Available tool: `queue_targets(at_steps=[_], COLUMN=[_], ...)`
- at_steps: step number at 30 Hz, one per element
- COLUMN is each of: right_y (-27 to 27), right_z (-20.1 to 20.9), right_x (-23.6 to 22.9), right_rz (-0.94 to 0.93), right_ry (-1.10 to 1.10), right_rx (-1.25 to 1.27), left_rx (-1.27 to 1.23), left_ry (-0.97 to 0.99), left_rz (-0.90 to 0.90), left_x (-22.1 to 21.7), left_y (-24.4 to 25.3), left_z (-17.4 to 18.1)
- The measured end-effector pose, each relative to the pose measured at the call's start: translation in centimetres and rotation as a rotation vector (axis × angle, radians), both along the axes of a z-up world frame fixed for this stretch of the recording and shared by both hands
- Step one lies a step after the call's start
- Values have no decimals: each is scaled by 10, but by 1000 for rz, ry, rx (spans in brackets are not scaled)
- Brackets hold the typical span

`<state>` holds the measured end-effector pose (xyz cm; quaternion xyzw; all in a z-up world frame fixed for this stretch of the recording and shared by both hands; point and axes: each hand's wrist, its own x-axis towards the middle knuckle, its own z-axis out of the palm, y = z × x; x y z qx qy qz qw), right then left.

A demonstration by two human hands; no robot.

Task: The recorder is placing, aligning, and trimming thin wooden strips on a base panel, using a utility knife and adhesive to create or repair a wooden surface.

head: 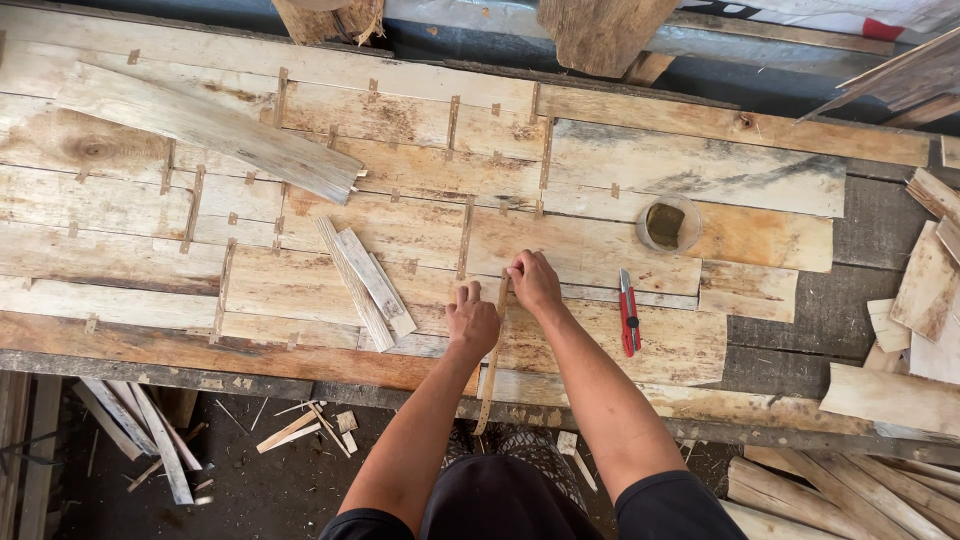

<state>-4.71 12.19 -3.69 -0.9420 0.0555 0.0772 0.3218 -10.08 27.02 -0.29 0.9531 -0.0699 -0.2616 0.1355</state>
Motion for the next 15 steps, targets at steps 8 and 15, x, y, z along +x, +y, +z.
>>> queue_targets(at_steps=[8, 15], right_y=[-3, -16], right_z=[1, -13], right_x=[-2, -21], right_rz=[-21, 0], right_ry=[18, -145], right_rx=[40, 230], left_rx=[-8, -34], left_ry=[30, 10], left_rz=[13, 48], left_x=[1, 0], left_y=[-1, -2], left_z=[4, 0])
